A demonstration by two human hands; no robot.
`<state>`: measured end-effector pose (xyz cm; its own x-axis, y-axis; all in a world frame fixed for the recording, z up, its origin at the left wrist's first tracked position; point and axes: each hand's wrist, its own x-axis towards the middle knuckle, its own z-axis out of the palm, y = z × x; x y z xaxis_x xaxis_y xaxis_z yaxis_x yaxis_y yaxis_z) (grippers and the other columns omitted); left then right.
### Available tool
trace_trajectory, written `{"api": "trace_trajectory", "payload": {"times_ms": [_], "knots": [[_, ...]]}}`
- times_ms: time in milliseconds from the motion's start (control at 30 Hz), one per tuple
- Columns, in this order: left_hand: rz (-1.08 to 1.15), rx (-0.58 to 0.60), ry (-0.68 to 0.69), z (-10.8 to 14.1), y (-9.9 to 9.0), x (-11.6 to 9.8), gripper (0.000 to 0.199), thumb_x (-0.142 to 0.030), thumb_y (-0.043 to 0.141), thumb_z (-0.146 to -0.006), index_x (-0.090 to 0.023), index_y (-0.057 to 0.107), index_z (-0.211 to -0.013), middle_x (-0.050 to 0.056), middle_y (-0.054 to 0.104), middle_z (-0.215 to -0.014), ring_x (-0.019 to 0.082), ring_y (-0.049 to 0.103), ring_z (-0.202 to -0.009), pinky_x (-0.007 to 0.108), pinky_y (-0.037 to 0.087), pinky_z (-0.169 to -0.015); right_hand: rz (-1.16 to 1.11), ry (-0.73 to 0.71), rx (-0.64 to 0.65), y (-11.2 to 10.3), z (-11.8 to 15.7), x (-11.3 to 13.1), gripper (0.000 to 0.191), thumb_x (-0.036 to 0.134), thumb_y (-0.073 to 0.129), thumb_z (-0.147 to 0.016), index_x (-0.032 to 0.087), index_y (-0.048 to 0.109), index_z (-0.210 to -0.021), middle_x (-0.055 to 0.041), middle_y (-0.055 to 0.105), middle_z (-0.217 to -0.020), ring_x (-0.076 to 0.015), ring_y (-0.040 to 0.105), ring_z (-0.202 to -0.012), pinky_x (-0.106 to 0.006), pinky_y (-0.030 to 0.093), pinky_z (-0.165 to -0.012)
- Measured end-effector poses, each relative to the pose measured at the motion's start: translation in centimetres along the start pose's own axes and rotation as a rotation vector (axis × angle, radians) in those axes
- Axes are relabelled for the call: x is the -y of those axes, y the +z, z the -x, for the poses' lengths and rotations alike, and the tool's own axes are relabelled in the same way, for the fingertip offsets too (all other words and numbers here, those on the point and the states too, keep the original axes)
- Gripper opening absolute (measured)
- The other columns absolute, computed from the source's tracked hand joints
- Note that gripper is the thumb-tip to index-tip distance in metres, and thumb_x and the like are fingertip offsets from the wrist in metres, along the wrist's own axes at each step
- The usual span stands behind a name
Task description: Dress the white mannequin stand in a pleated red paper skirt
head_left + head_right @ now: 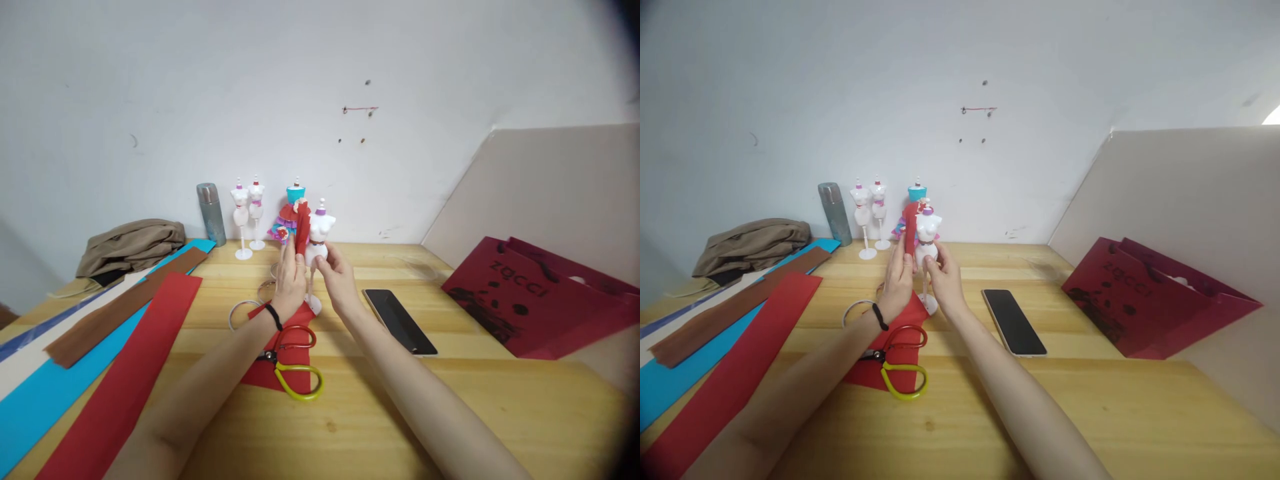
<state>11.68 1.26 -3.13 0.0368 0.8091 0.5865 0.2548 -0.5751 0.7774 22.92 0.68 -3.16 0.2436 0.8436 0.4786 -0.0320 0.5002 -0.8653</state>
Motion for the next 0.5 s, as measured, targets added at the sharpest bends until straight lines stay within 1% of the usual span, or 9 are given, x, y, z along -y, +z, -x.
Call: {"api": "trace_trajectory", "payload": {"times_ms": [67, 133, 200, 300, 400, 500], "knots": [[0.0, 0.024, 0.014, 0.1, -0.1, -0.16, 0.051, -0.035, 0.032, -0.102, -0.016, 0.038, -0.149, 0.017, 0.061, -0.127, 0.028, 0.056, -0.125, 0.049, 0.046, -0.106, 0.004, 0.008, 0.001, -0.07, 0.03, 0.07, 0.039, 0.036, 0.066, -0.077, 0.026, 0.066, -0.115, -0.0055, 0.07, -0.103, -0.0234, 0.062, -0.098, -0.038, 0.053, -0.083], [0.001, 0.038, 0.024, 0.13, -0.19, -0.23, 0.051, -0.034, 0.032, -0.102, -0.015, 0.038, -0.149, 0.018, 0.059, -0.132, 0.029, 0.051, -0.131, 0.051, 0.043, -0.11, 0.005, 0.015, 0.005, -0.15, 0.08, 0.15, 0.039, 0.037, 0.066, -0.078, 0.026, 0.066, -0.115, -0.0056, 0.07, -0.104, -0.0237, 0.062, -0.099, -0.039, 0.053, -0.084], [-0.004, 0.045, 0.037, 0.07, -0.23, -0.24, 0.052, -0.034, 0.032, -0.101, -0.014, 0.037, -0.149, 0.018, 0.052, -0.143, 0.029, 0.043, -0.14, 0.051, 0.036, -0.116, -0.001, 0.008, 0.018, -0.14, 0.15, 0.28, 0.039, 0.037, 0.065, -0.078, 0.026, 0.066, -0.116, -0.0056, 0.071, -0.106, -0.0235, 0.062, -0.099, -0.039, 0.052, -0.086], [-0.015, 0.047, 0.044, 0.01, -0.24, -0.18, 0.054, -0.035, 0.03, -0.101, -0.013, 0.034, -0.15, 0.017, 0.038, -0.156, 0.026, 0.03, -0.148, 0.047, 0.025, -0.123, -0.025, -0.007, 0.048, 0.07, 0.27, 0.54, 0.038, 0.035, 0.065, -0.079, 0.025, 0.066, -0.115, -0.006, 0.071, -0.111, -0.0225, 0.064, -0.099, -0.038, 0.051, -0.089], [-0.044, 0.043, 0.022, 0.11, -0.24, -0.15, 0.057, -0.036, 0.029, -0.101, -0.008, 0.031, -0.151, 0.02, 0.033, -0.158, 0.026, 0.027, -0.15, 0.044, 0.021, -0.124, -0.049, -0.005, 0.072, 0.35, 0.39, 0.75, 0.037, 0.035, 0.066, -0.079, 0.025, 0.067, -0.114, -0.0063, 0.071, -0.115, -0.0226, 0.064, -0.101, -0.037, 0.05, -0.09], [-0.058, 0.033, 0.022, 0.29, -0.24, -0.27, 0.057, -0.035, 0.03, -0.101, -0.008, 0.032, -0.151, 0.02, 0.033, -0.158, 0.026, 0.028, -0.149, 0.044, 0.02, -0.124, -0.05, -0.003, 0.07, 0.47, 0.48, 0.77, 0.038, 0.037, 0.067, -0.078, 0.026, 0.067, -0.114, -0.0064, 0.071, -0.116, -0.0234, 0.065, -0.103, -0.038, 0.05, -0.091]]}}
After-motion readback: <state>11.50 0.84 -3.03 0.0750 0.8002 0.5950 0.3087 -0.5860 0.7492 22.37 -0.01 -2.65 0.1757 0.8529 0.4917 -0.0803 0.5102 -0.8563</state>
